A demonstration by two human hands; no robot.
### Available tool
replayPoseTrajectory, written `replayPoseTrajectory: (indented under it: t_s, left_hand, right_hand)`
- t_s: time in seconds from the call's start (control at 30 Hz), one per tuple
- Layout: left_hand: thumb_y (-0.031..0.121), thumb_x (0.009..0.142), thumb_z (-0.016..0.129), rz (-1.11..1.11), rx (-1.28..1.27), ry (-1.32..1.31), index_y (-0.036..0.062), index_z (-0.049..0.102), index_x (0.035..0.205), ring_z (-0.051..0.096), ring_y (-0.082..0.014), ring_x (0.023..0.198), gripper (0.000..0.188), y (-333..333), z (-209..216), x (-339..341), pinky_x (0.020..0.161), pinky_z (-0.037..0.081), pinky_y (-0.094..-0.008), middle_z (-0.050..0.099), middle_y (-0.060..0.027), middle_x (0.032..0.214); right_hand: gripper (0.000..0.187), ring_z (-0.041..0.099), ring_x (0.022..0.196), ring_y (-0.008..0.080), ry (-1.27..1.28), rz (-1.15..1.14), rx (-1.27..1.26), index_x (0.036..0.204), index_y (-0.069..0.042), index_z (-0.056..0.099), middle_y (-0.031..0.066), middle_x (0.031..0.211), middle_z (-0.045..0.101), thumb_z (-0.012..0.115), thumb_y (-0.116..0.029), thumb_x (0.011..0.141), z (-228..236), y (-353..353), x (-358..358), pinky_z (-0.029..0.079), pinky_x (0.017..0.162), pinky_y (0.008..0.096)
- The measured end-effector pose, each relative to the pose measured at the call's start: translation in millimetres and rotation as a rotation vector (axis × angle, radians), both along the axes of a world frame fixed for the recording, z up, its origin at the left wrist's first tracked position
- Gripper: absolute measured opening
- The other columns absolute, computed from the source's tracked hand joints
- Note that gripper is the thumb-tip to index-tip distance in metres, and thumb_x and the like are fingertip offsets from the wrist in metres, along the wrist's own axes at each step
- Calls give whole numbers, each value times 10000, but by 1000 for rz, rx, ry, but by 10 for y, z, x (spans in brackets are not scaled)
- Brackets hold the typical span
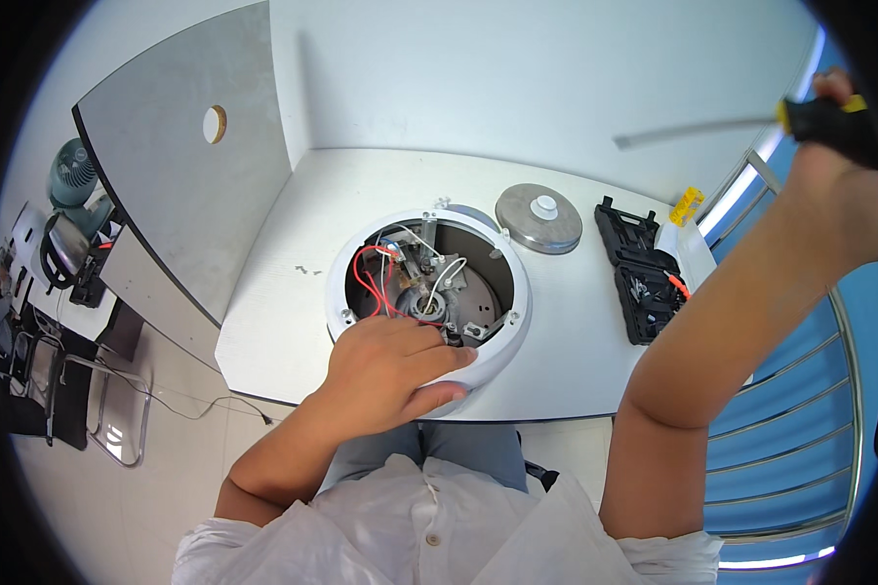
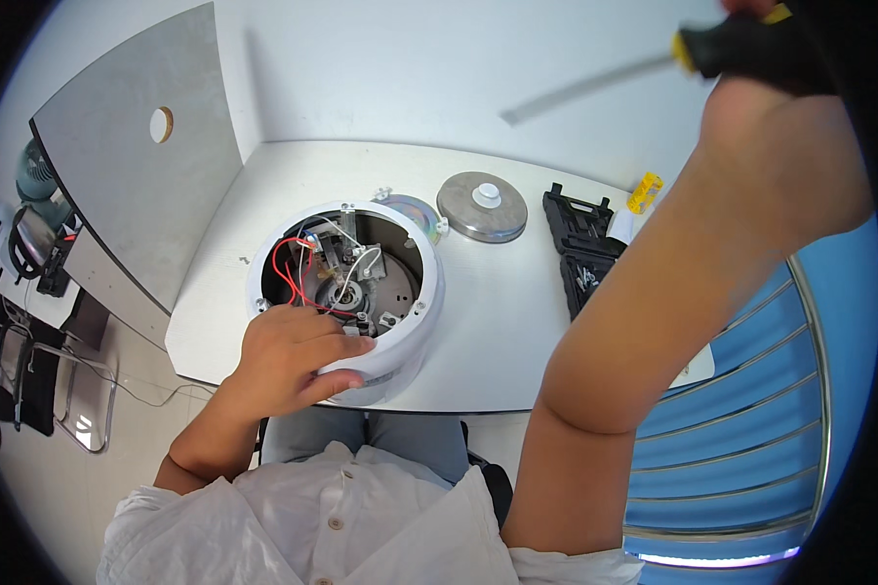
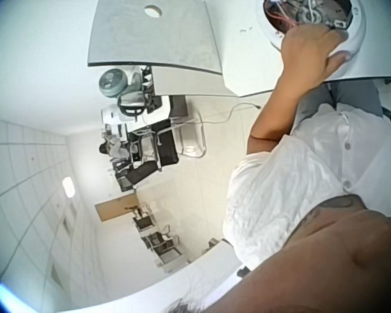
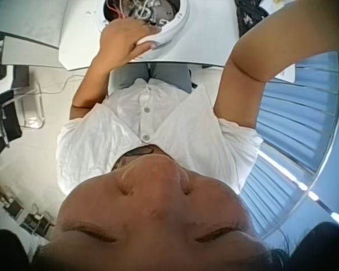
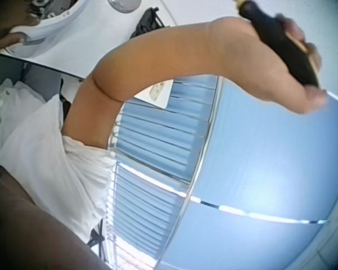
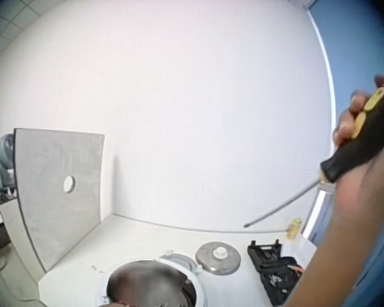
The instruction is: The person uses a screwdriver to tighten screws on the internal components of a white circular device. They then place a circular metal cover over the opening and secure it with screws.
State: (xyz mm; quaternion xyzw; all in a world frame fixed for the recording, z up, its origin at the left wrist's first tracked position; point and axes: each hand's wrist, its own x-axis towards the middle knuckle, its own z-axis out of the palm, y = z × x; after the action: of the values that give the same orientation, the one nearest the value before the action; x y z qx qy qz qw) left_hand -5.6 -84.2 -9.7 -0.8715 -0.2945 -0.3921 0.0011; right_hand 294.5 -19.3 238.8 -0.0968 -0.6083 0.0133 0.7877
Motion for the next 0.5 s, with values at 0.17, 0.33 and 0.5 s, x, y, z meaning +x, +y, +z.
replayPoseTrajectory:
  t_s: [0.17, 0.33, 0.5]
  left_hand:
    - [270, 734, 690, -25, 28, -187, 97, 664, 969, 576, -248, 762, 292, -22, -65, -103, 648, 444, -342, 608, -51, 854]
    - [194, 811, 623, 111, 200, -556, 17, 631, 1014, 559, -275, 895, 270, -51, -230, -404, 774, 447, -361, 591, -139, 986]
    - [184, 876, 535, 448, -89, -702, 7, 555, 1157, 492, -248, 1102, 332, -86, -520, -746, 939, 377, -351, 522, -143, 1184]
  right_hand:
    - [298, 490, 634, 105, -233, -221, -861, 1120, -83, 451, 43, 799, 528, 531, -158, 843, -1345, 507, -646, 418, 537, 248]
    - [298, 563, 1002, 352, -874, -313, -811, 1056, -53, 518, 174, 1034, 591, 597, -63, 768, -2999, 1226, -183, 437, 865, 371]
    - [276, 541, 1002, 347, -1067, -291, -951, 1059, -64, 556, 151, 1038, 587, 592, -98, 787, -3481, 1186, -312, 431, 863, 412]
